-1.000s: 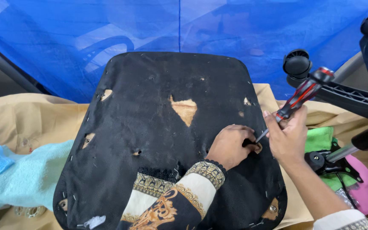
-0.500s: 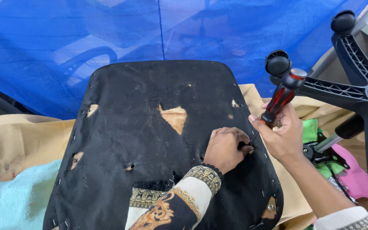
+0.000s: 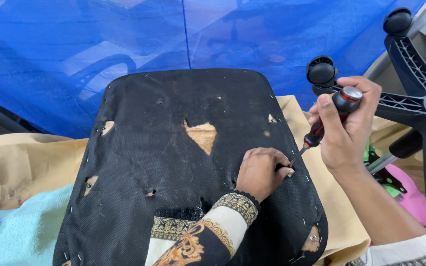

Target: The person uses a screwdriver to remove screws from the underside of an office chair seat. They work methodically along the perimeter, unscrewing fasteners and setting them aside on a nearby cloth.

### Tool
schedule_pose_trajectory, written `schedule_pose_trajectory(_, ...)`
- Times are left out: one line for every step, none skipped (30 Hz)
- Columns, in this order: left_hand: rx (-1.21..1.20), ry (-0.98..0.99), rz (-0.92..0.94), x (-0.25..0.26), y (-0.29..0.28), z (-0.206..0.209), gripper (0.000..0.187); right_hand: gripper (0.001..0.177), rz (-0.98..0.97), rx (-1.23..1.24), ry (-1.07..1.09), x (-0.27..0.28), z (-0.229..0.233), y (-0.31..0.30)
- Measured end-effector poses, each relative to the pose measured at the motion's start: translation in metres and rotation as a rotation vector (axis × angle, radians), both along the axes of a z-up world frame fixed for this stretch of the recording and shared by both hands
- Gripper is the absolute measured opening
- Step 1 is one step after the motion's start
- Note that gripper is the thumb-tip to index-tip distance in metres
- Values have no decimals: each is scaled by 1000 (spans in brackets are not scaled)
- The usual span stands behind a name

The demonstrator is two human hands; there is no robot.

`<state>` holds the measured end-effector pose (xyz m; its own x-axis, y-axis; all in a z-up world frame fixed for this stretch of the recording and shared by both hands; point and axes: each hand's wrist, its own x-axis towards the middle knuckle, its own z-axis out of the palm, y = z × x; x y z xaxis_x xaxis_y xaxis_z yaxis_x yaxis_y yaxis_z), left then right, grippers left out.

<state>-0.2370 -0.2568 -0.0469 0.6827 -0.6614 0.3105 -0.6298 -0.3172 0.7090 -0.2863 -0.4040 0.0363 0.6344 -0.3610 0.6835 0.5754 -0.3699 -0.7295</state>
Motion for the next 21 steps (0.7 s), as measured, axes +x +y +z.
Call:
schedule_pose_trajectory(5,-5,0,0,0,0,18,30,16,3,-11,0,4,2)
schedule_pose_trajectory(10,-11,0,0,0,1,17,29,33,7,-22,1,7,3)
schedule_pose_trajectory(3,-15,-10,1,2,0,18,28,51,11,-33,1,9,3)
schedule_pose_trajectory(-3,-20,-19,2,3,-1,18,26,48,-18,-19,3,10,4)
schedule_pose_trajectory(-13,-23,-31,2,3,-1,19,25,42,-51,-4,3,11,3)
schedule_pose_trajectory(-24,-26,-30,2,2,-1,19,24,36,-84,10,3,12,2)
schedule_pose_trajectory(-29,-30,-30,2,3,-1,18,23,45,-98,7,4,13,1)
schedule_pose_trajectory(-35,-35,-29,1,3,-1,18,23,54,-111,4,5,13,1)
schedule_pose_trajectory(-28,-27,-25,1,3,0,19,23,51,-122,8,5,14,0)
schedule_pose_trajectory(-22,-19,-20,0,2,0,19,23,48,-134,11,4,15,-1)
schedule_pose_trajectory(-14,-11,-12,-1,3,1,20,24,39,-139,22,3,16,0)
schedule_pose_trajectory(-19,-14,-7,0,3,2,20,25,30,-145,32,3,17,1)
schedule_pose_trajectory(-27,-15,-5,0,3,3,20,25,27,-140,37,1,18,2)
schedule_pose_trajectory(-35,-17,-2,0,2,4,19,25,24,-134,43,0,19,3)
schedule_pose_trajectory(-14,-2,5,0,2,5,19,25,22,-126,49,0,20,5)
schedule_pose_trajectory(7,13,12,0,2,5,18,25,21,-128,50,0,21,7)
schedule_pose_trajectory(26,30,18,0,1,6,17,25,18,-132,53,1,23,8)
schedule_pose_trajectory(31,35,17,0,1,7,16,25,16,-136,55,1,24,9)
schedule_pose_trajectory(34,40,17,1,0,6,15,25,33,-139,63,2,26,10)
schedule_pose_trajectory(38,45,18,1,0,6,14,25,50,-142,71,2,27,10)
schedule_pose_trajectory(18,31,11,1,0,5,15,25,66,-142,78,2,28,10)
